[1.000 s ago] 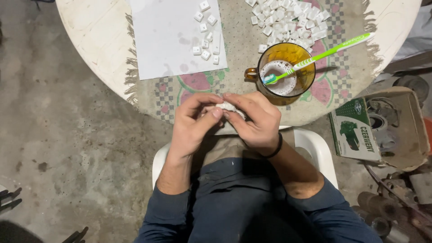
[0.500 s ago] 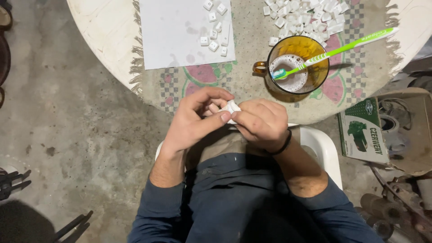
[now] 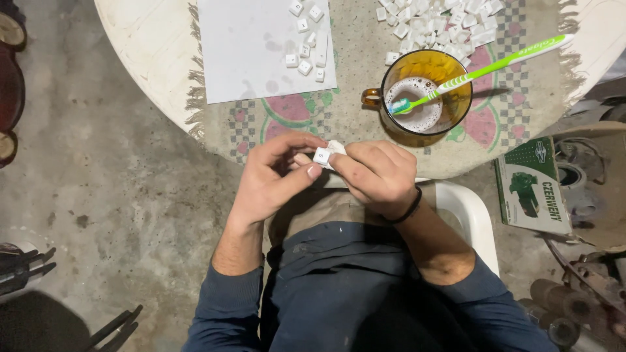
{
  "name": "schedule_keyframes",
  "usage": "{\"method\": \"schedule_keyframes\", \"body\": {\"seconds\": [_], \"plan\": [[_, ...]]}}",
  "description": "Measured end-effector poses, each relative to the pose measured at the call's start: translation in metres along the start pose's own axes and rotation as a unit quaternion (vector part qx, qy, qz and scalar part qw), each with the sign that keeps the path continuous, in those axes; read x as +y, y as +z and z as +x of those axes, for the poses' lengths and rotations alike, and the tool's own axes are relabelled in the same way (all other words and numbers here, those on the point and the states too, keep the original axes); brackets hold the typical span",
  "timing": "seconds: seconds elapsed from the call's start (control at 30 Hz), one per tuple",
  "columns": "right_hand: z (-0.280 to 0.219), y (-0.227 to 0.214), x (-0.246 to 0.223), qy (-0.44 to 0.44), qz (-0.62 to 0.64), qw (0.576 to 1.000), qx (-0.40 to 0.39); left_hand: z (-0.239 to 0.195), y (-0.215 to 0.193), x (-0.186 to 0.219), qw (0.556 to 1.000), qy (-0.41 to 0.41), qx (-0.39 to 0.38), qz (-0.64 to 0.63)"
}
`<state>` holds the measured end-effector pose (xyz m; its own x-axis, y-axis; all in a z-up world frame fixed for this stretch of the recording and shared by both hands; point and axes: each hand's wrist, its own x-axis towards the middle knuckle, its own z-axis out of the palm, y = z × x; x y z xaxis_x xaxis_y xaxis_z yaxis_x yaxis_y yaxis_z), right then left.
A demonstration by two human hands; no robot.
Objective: Scrubbing individual keyboard keys with a toothbrush and soapy water to clean them.
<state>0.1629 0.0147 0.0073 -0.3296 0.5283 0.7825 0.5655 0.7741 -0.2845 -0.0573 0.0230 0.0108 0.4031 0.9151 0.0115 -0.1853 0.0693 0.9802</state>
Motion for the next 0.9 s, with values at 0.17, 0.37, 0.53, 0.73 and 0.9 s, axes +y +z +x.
{"method": "schedule_keyframes", "body": {"seconds": [0.17, 0.37, 0.53, 0.73, 0.9], "plan": [[0.002, -0.001, -0.003, 0.009, -0.018, 1.000, -0.002, 0.001, 0.006, 0.003, 0.993, -0.014, 0.053, 0.103], [0.004, -0.002, -0.003, 0.048, -0.017, 0.998, -0.023, 0.007, 0.007, 0.012, 0.971, 0.011, 0.092, 0.219], [0.003, -0.004, -0.003, 0.089, 0.009, 0.995, -0.045, 0.040, -0.017, 0.033, 0.888, 0.086, 0.123, 0.435], [0.006, -0.007, -0.004, 0.113, 0.065, 0.991, -0.041, 0.088, -0.044, 0.039, 0.800, 0.137, 0.028, 0.583], [0.004, -0.006, -0.002, 0.115, 0.080, 0.989, -0.041, 0.093, -0.044, 0.042, 0.807, 0.128, 0.006, 0.576]]}}
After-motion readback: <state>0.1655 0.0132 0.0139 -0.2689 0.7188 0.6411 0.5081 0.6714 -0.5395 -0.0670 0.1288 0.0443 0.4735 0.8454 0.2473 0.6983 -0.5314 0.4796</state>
